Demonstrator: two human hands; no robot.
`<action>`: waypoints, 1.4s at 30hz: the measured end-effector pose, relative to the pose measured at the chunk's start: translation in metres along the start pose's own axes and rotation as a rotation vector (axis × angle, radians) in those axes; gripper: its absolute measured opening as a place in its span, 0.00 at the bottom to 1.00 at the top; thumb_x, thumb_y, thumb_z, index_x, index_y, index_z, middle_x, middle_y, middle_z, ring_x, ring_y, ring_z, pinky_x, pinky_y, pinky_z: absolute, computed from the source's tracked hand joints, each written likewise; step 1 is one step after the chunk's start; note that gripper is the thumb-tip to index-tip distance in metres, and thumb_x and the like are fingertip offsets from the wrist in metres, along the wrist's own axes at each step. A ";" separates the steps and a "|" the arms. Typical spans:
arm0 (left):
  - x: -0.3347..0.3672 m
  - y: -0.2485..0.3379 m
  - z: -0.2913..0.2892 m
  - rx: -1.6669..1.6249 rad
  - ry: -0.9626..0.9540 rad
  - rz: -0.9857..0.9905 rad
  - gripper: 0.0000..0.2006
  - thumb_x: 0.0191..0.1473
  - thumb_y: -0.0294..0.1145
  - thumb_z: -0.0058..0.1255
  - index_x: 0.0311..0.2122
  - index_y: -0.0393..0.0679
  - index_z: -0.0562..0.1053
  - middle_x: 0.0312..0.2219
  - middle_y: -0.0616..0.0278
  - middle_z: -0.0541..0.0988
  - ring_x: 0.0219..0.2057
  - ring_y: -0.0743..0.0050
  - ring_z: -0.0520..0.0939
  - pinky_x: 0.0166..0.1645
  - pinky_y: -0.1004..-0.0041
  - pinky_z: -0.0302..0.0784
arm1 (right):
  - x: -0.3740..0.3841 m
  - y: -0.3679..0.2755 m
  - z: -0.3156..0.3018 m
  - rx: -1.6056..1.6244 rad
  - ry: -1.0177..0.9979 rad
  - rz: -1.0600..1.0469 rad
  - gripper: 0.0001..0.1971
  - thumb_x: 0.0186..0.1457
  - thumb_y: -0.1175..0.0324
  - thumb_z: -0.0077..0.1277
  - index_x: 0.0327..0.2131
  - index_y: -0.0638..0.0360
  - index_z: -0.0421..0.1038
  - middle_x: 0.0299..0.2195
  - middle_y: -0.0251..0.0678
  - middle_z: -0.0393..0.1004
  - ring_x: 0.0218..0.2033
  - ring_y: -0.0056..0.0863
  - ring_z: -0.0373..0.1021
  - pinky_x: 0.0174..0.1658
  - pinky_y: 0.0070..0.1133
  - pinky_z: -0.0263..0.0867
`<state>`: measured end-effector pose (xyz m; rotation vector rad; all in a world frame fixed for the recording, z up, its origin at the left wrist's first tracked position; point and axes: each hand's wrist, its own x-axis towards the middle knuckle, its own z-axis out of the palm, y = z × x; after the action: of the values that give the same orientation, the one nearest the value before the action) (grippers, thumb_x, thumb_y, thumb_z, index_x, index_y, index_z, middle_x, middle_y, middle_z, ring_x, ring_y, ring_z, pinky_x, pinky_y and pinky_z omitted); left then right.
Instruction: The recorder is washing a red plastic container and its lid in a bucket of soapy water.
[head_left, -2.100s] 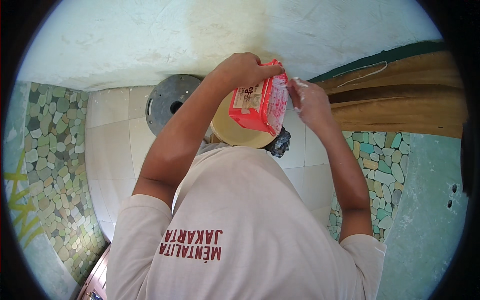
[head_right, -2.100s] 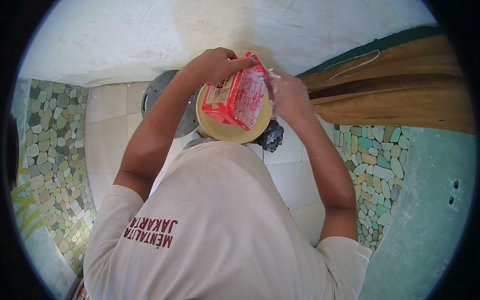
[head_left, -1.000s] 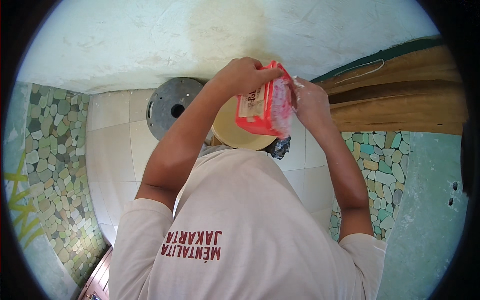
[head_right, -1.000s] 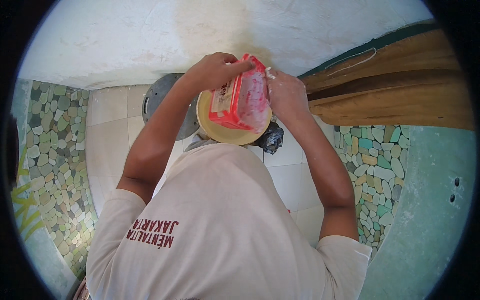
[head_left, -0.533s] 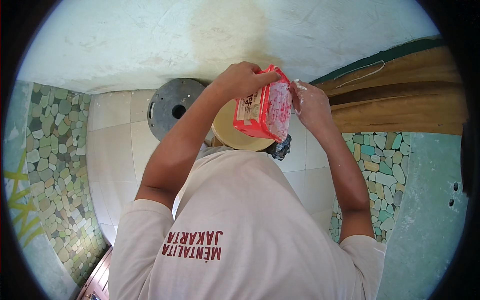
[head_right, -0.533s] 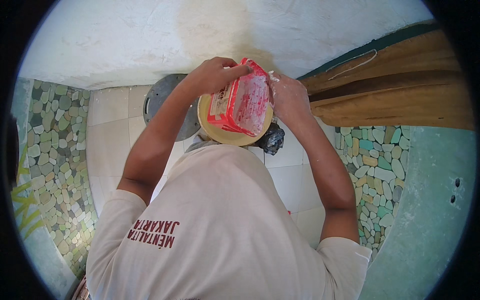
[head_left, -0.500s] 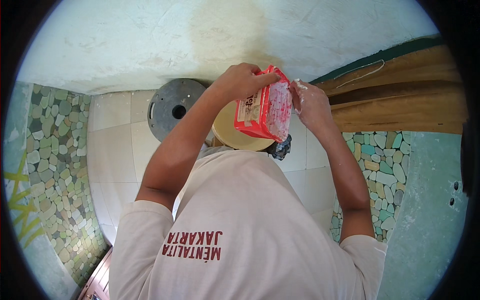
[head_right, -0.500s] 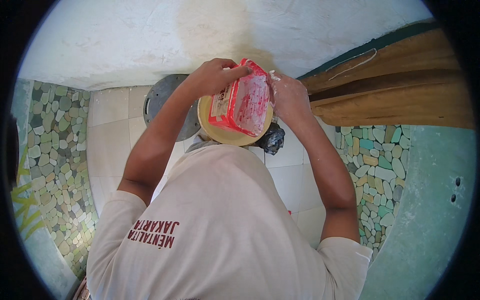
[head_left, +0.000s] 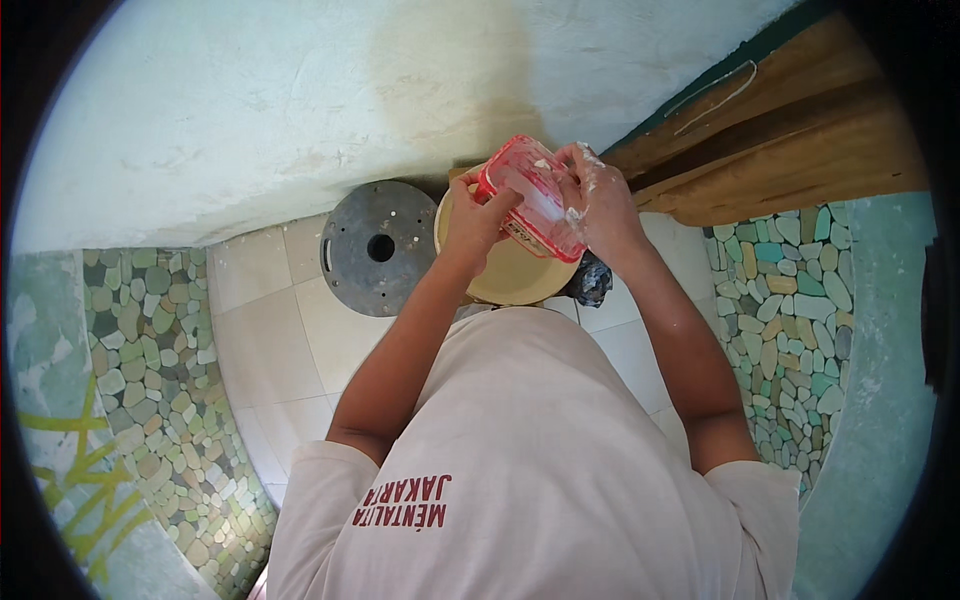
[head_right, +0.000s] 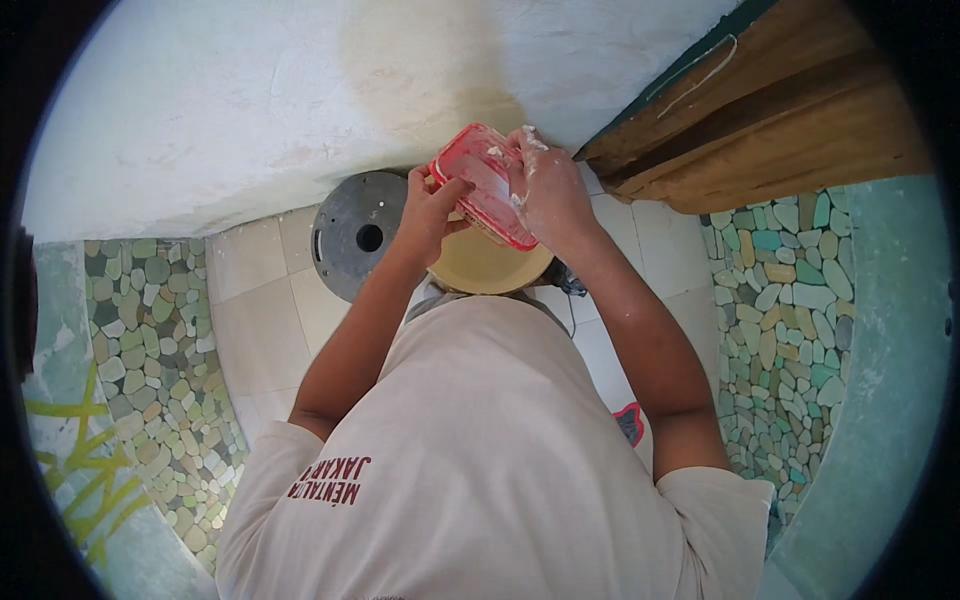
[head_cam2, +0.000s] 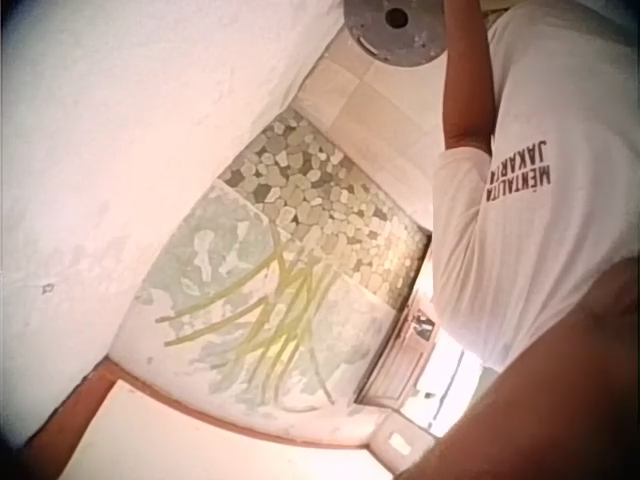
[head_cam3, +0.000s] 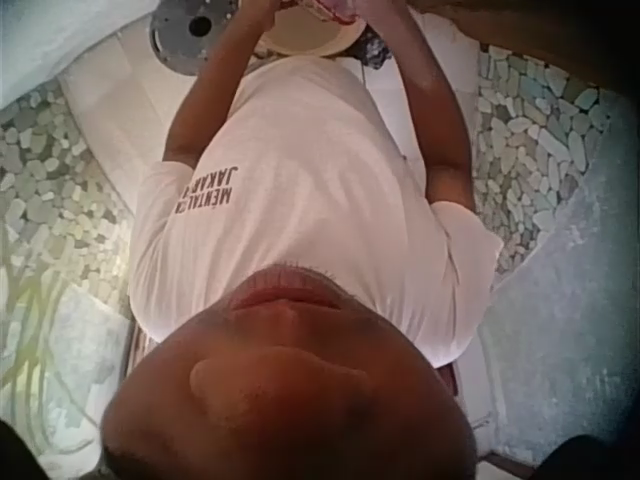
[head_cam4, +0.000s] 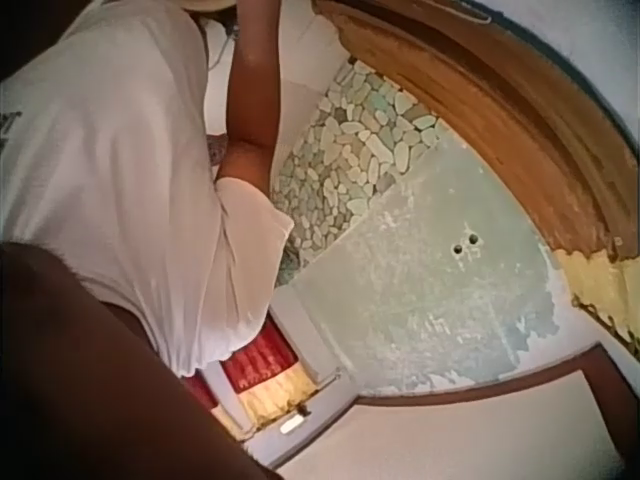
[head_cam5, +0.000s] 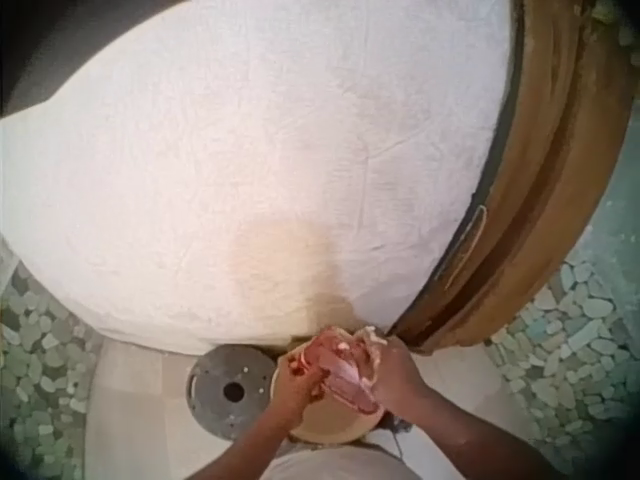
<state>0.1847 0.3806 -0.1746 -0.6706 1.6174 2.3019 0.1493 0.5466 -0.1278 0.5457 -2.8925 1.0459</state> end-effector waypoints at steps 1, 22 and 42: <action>0.000 -0.001 0.000 -0.035 0.021 0.031 0.31 0.43 0.33 0.59 0.50 0.44 0.55 0.40 0.58 0.72 0.36 0.74 0.76 0.35 0.72 0.77 | 0.000 0.001 0.005 -0.007 -0.032 0.067 0.07 0.56 0.75 0.45 0.38 0.65 0.66 0.25 0.50 0.72 0.27 0.41 0.71 0.34 0.27 0.66; 0.009 -0.019 -0.016 -0.526 -0.323 0.257 0.24 0.50 0.28 0.43 0.55 0.45 0.60 0.49 0.60 0.70 0.50 0.67 0.73 0.54 0.66 0.70 | -0.015 -0.049 -0.010 0.228 -0.047 -0.071 0.09 0.54 0.76 0.45 0.38 0.67 0.70 0.29 0.49 0.73 0.30 0.43 0.72 0.37 0.28 0.67; -0.008 -0.007 0.002 -0.473 -0.206 0.339 0.39 0.54 0.72 0.27 0.53 0.44 0.64 0.49 0.62 0.71 0.51 0.68 0.71 0.56 0.67 0.66 | -0.003 -0.069 0.017 0.270 -0.149 0.017 0.05 0.54 0.73 0.47 0.29 0.64 0.71 0.26 0.49 0.73 0.29 0.47 0.71 0.34 0.35 0.65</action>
<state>0.1943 0.3854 -0.1756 -0.2382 1.1717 2.9281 0.1770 0.4874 -0.0989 0.6346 -2.9011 1.4712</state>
